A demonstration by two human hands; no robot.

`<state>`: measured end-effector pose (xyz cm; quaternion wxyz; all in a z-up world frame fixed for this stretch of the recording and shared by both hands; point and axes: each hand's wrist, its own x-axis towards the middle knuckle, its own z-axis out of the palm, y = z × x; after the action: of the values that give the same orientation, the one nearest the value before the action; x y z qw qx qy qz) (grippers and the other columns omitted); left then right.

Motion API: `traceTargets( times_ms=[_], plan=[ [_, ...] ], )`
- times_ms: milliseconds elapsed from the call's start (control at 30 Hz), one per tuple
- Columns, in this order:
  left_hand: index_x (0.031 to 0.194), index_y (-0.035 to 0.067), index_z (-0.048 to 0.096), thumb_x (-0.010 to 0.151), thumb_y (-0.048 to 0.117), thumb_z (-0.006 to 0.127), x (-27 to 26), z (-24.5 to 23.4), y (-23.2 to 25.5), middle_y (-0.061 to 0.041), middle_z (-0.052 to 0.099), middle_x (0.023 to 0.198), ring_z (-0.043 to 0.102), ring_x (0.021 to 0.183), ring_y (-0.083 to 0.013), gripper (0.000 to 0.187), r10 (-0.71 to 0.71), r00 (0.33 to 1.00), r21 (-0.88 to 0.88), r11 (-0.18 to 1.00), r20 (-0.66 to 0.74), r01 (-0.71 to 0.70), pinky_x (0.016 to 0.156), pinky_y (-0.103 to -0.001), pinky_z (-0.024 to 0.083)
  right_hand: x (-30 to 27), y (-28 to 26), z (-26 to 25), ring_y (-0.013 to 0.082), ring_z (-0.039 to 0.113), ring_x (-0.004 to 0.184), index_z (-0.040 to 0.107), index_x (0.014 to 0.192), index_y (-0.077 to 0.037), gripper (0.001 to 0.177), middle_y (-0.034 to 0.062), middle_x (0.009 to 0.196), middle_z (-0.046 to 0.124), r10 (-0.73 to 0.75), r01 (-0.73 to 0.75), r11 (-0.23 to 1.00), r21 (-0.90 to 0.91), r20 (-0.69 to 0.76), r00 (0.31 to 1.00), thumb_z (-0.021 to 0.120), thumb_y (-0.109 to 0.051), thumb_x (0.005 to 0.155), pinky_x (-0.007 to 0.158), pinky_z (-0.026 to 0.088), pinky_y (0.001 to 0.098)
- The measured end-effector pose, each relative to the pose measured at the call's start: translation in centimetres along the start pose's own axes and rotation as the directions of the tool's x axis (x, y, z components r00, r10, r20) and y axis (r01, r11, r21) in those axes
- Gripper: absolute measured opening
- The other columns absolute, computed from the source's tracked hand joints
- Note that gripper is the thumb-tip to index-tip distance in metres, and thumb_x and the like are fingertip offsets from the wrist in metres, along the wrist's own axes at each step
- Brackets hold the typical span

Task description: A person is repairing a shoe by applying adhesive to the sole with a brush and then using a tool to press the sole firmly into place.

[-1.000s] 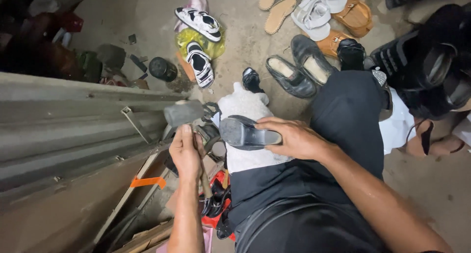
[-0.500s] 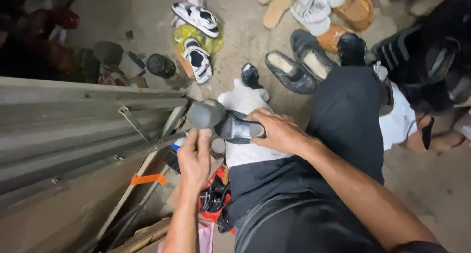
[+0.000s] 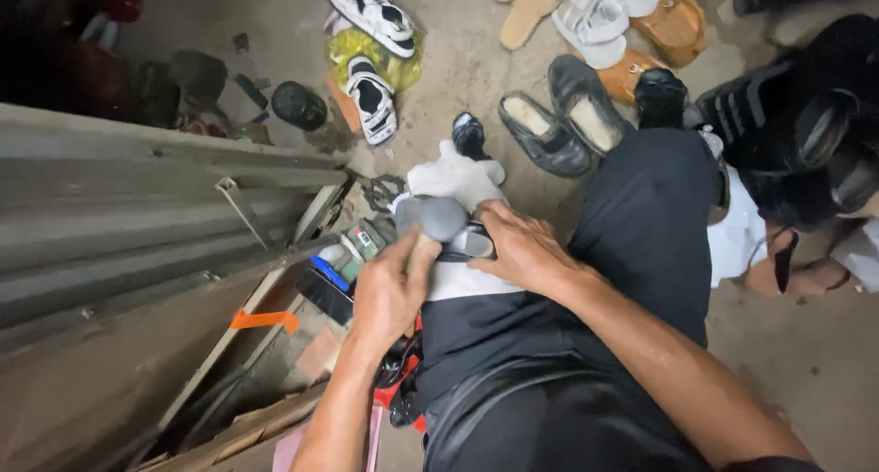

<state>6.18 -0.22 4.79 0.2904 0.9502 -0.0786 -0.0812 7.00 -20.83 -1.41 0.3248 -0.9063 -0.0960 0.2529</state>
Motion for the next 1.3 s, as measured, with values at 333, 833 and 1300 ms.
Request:
traceTargets(
  times_ms=[333,833,1300],
  plan=[
    [0.108,0.010,0.073,0.101,0.031,0.062,-1.0,-0.1,0.3,-0.017,0.074,0.090,0.072,0.088,-0.0364,0.024,-0.002,0.992,-0.130,0.991,-0.124,-0.014,0.075,-0.044,0.057,-1.1,-0.4,-0.1,0.0542,0.064,0.111,0.053,0.140,-0.005,0.069,0.0112,0.153,0.046,0.014,-0.012,0.999,0.053,-0.032,0.999,0.073,-0.042,0.086,0.092,0.048,0.0699],
    [0.107,0.002,0.075,0.097,0.023,0.070,-4.9,2.5,-1.4,-0.024,0.075,0.096,0.070,0.098,-0.0429,0.024,-0.099,0.968,-0.160,0.985,-0.232,0.062,0.081,-0.051,0.057,-1.1,0.4,2.8,0.0432,0.062,0.121,0.055,0.143,-0.014,0.072,0.0057,0.146,0.056,-0.051,0.073,0.994,0.077,-0.259,0.965,0.076,-0.047,0.083,0.085,0.053,0.0618],
    [0.079,0.007,0.070,0.097,0.020,0.069,-4.8,2.1,-4.3,-0.014,0.067,0.062,0.051,0.074,-0.0091,0.023,-0.225,0.947,-0.413,0.904,-0.228,0.116,0.065,-0.036,0.052,6.6,2.1,6.2,0.0329,0.037,0.151,0.062,0.141,-0.017,0.075,0.0078,0.142,0.065,-0.311,0.456,0.858,0.239,-0.464,0.829,0.087,-0.026,0.071,0.124,0.016,0.0611]
  ],
)
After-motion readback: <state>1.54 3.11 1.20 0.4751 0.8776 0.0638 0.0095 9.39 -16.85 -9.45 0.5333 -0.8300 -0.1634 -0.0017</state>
